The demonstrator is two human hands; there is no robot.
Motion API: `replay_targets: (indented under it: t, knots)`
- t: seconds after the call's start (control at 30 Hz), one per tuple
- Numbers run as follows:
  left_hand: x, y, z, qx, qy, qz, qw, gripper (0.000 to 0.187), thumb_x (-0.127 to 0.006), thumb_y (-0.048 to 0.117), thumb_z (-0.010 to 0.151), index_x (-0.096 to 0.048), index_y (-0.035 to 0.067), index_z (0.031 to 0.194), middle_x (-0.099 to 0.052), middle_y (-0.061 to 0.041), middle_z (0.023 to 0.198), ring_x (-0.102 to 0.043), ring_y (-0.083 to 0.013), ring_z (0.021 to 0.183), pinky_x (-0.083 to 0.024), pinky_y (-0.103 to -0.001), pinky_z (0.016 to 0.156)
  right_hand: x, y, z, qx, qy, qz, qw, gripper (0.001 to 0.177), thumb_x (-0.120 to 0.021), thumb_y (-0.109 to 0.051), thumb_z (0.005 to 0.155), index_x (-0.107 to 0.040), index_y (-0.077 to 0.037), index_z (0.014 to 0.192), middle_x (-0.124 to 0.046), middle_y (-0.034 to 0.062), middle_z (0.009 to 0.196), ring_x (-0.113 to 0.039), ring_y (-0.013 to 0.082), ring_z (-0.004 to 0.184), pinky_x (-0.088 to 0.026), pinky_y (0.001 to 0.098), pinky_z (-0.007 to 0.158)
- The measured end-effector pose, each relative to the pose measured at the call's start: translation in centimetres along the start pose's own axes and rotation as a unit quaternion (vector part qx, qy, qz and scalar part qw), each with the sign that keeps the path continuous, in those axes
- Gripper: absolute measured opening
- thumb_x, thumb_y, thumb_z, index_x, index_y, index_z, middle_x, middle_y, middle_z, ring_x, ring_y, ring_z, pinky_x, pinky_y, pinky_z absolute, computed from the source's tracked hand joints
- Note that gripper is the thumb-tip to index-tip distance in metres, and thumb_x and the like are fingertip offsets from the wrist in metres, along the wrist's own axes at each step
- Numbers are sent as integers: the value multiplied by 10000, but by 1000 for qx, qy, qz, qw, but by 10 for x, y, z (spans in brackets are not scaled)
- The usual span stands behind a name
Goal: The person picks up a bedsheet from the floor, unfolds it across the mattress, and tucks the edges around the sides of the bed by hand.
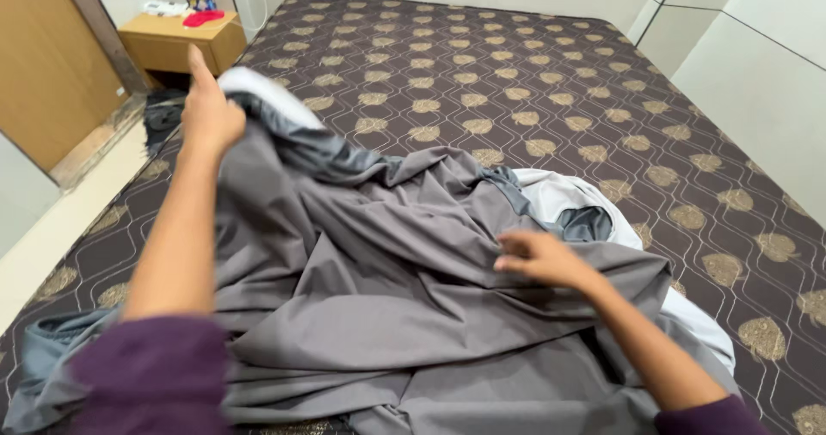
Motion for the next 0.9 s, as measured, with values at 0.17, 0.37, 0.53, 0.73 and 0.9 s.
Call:
replay_targets:
  t: [0.17, 0.37, 0.53, 0.73, 0.9]
  knots:
    - [-10, 37, -97, 85, -258, 194, 943, 552, -721, 188, 877, -540, 170, 1398, -715, -190, 1141, -628, -413, 1164, -496, -575, 940, 97, 91, 4, -132, 212, -167, 954, 739, -803, -468, 776, -615, -121, 1401, -726, 166, 1279, -697, 338, 1147, -532, 432, 965]
    - [-71, 115, -205, -75, -489, 173, 852, 1029, -913, 362, 651, -364, 370, 1521, -672, -91, 1223, -638, -322, 1139, -518, -524, 906, -8, 192, 22, -148, 11, -149, 978, 915, -864, -453, 672, -527, -90, 1442, -661, 210, 1323, -640, 353, 1214, -499, 412, 1010]
    - [-134, 117, -269, -104, -619, 192, 754, 983, -820, 310, 795, -271, 406, 1604, -698, -133, 1157, -697, -333, 1059, -557, -447, 851, -63, 181, 17, -29, -71, -116, 990, 930, -887, -469, 646, -551, -40, 1399, -643, 232, 1325, -614, 356, 1240, -479, 405, 1021]
    - [-174, 97, -267, -143, -622, 220, 738, 482, -704, 214, 790, -683, 263, 1269, -703, -113, 1213, -677, -310, 1151, -555, -452, 941, -61, 175, -12, -122, -69, -88, 986, 681, -773, -338, 720, -641, -37, 1316, -725, 215, 1143, -697, 332, 1095, -531, 399, 965]
    - [-147, 140, -100, -41, -180, -21, 983, 385, -616, 113, 1027, -511, 109, 1398, -714, -203, 1163, -662, -460, 1045, -512, -585, 816, 191, 130, 23, -203, 392, -242, 864, 325, -656, -215, 930, -702, -124, 1238, -614, 298, 1237, -586, 467, 1155, -472, 559, 985]
Point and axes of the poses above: each hand's wrist, its own z-axis towards the middle knuckle, its own x-axis out of the back of the hand, y = z × x, the point moved 8 cm from there along z, towards the middle knuckle
